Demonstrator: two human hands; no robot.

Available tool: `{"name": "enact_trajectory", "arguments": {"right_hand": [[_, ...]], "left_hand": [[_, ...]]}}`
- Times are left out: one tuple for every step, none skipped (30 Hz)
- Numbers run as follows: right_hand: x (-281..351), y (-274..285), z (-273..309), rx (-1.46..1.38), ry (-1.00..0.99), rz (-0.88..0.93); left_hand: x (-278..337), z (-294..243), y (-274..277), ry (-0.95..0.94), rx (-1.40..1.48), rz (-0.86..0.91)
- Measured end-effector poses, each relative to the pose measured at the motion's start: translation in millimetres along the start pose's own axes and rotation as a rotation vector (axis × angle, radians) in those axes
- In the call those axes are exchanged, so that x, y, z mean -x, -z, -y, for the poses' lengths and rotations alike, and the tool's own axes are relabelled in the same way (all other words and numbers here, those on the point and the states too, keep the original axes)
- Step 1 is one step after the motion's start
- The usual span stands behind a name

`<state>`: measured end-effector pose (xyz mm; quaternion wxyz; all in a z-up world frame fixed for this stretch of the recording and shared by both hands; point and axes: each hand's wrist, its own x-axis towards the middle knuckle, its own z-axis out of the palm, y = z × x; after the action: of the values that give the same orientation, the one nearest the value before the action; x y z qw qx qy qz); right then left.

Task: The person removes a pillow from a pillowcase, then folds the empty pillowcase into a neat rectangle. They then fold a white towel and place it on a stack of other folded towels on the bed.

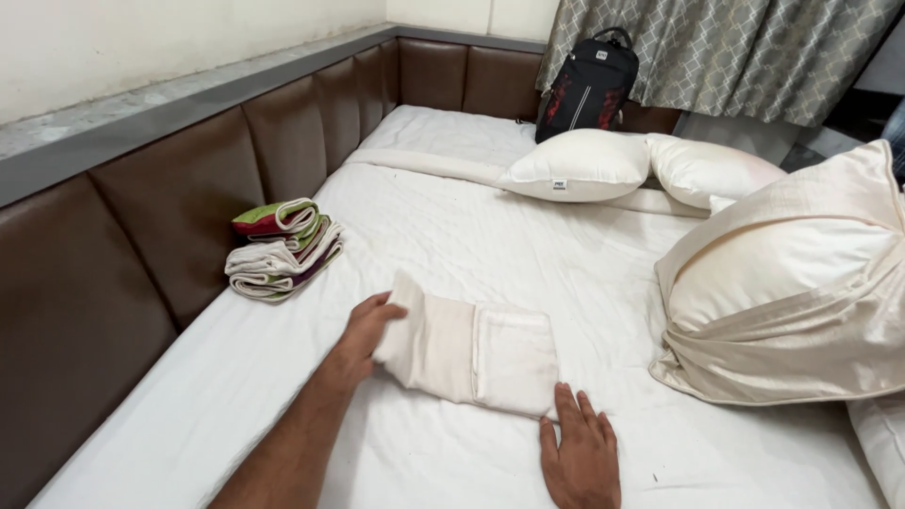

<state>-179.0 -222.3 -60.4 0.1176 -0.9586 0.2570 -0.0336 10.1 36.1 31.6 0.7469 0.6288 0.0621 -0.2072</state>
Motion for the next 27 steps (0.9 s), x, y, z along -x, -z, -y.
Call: {"name": "enact_trajectory", "arguments": {"right_hand": [[2.5,-0.9,-0.9,-0.008,0.01,-0.009],[1.6,-0.2,0.4,-0.019,0.023,-0.024],[1.0,0.9,2.2,-0.022,0.024,-0.024],[0.3,2.2,2.9,-0.023,0.021,-0.022],[-0.4,3.2,3.3,-0.024,0.018,-0.02],[0.8,1.9,2.2,-0.026,0.015,-0.018],[2.1,0.4,1.1,-0.032,0.027,-0.036],[3.3,-0.8,0.0,-0.038,0.04,-0.054],[4.5,-3.2,-0.8,-0.038,0.038,-0.052],[3.4,-4.2,-2.0,-0.041,0.06,-0.08],[2.0,-5.0,-3.4,-0.043,0.081,-0.109],[2.2,-4.3,-3.0,-0.044,0.075,-0.111],[2.1,-3.8,-2.6,-0.044,0.077,-0.109],[2.7,-3.9,-2.6,-0.044,0.079,-0.104],[3.9,-1.9,-1.7,-0.044,0.073,-0.104],[4.9,0.0,-0.8,-0.047,0.07,-0.093],[6.0,2.0,0.4,-0.049,0.068,-0.083],[5.4,2.2,-1.1,-0.052,0.065,-0.081],[5.2,2.5,-2.3,-0.055,0.07,-0.085],[5.7,1.9,-1.9,-0.059,0.077,-0.087],[7.1,2.9,0.1,-0.063,0.076,-0.083],[7.0,5.3,1.1,-0.062,0.074,-0.079],[7.1,7.7,2.2,-0.062,0.071,-0.075],[7.1,7.3,1.5,-0.063,0.069,-0.075],[7.4,6.8,1.1,-0.063,0.059,-0.058],[6.8,6.8,1.1,-0.063,0.052,-0.043],[6.0,4.2,-0.3,-0.063,0.052,-0.044]], "left_hand": [[5.1,-3.2,-11.5,-0.002,-0.049,-0.011],[8.9,-10.4,-23.2,-0.012,-0.097,-0.023],[7.8,-11.2,-35.2,-0.014,-0.099,-0.025],[6.3,-11.7,-48.5,-0.062,-0.248,-0.031],[4.6,-11.8,-62.0,-0.11,-0.397,-0.038],[-2.6,-5.3,-73.8,-0.108,-0.4,-0.037],[-9.8,1.5,-85.6,-0.166,-0.525,-0.051],[-16.8,8.3,-97.2,-0.224,-0.649,-0.066],[-17.2,14.4,-105.9,-0.222,-0.651,-0.065],[-18.9,18.4,-116.8,-0.244,-0.77,-0.068],[-20.8,22.2,-128.1,-0.267,-0.89,-0.071],[-12.5,21.5,-133.0,-0.27,-0.893,-0.066],[-4.5,20.9,-137.9,-0.227,-0.962,-0.053],[3.8,21.3,-142.4,-0.181,-1.032,-0.04],[-7.2,32.7,-143.7,-0.181,-1.034,-0.034],[-18.2,44.2,-144.7,-0.188,-1.035,-0.016],[-29.1,55.7,-145.6,-0.195,-1.036,0.003],[-17.8,46.9,-144.8,-0.194,-1.039,0.005],[-6.4,38.0,-143.7,-0.178,-0.957,0.054],[5.6,29.1,-140.5,-0.16,-0.875,0.1],[-5.3,36.1,-132.2,-0.156,-0.879,0.099],[-16.7,41.9,-125.9,-0.202,-0.804,0.119],[-27.9,47.6,-119.4,-0.248,-0.73,0.138],[-27.4,52.4,-110.9,-0.247,-0.731,0.14],[-26.6,57.1,-102.0,-0.408,-0.842,0.052],[-26.2,61.0,-92.8,-0.572,-0.947,-0.042],[-23.6,61.6,-91.5,-0.573,-0.946,-0.042]]}}
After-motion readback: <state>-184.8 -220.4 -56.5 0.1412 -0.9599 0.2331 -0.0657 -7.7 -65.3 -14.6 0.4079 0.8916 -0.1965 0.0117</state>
